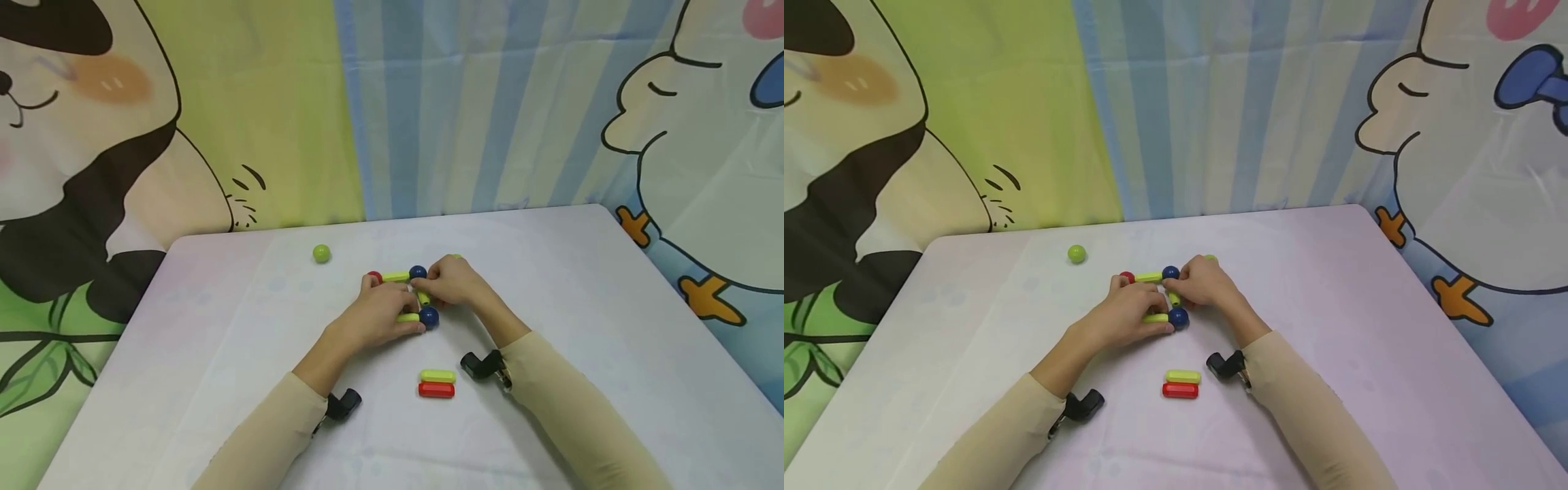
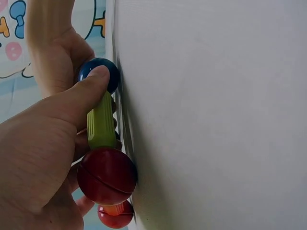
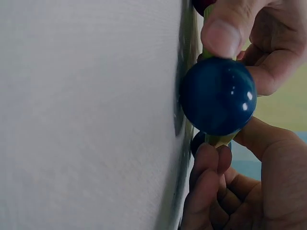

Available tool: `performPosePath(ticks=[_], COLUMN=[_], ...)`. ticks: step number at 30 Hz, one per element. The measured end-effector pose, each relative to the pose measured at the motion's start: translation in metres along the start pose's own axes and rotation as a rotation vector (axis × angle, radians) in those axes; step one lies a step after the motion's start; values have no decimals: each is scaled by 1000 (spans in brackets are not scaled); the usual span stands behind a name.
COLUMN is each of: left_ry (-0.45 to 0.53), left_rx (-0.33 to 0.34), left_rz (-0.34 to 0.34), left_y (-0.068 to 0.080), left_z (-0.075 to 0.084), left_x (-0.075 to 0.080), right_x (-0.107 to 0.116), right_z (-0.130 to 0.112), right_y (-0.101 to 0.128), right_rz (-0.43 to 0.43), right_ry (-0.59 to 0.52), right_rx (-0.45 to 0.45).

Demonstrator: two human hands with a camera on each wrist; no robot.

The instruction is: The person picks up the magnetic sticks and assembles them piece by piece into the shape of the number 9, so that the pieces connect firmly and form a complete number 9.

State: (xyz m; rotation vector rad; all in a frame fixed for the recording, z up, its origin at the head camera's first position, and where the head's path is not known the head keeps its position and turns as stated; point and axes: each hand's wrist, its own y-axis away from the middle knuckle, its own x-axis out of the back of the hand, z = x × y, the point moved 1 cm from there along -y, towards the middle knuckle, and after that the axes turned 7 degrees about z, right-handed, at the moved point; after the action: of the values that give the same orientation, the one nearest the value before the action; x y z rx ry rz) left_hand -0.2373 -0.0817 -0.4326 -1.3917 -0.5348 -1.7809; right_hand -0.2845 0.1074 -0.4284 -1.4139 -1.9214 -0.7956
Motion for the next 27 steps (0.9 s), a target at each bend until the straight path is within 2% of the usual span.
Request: performPosePath(ticks=[14, 27], left_ry=[9, 27], left_rx=[30, 40], left_rz=[-18, -25], left_y=[0, -1], left_z=[-1, -4], left_x=[-3, -2], right_x=[-3, -3], right_z=[3, 5], right_y=[6, 7], right_rz=[9, -1], right_ry=[-70, -68], right_rx=[12, 26])
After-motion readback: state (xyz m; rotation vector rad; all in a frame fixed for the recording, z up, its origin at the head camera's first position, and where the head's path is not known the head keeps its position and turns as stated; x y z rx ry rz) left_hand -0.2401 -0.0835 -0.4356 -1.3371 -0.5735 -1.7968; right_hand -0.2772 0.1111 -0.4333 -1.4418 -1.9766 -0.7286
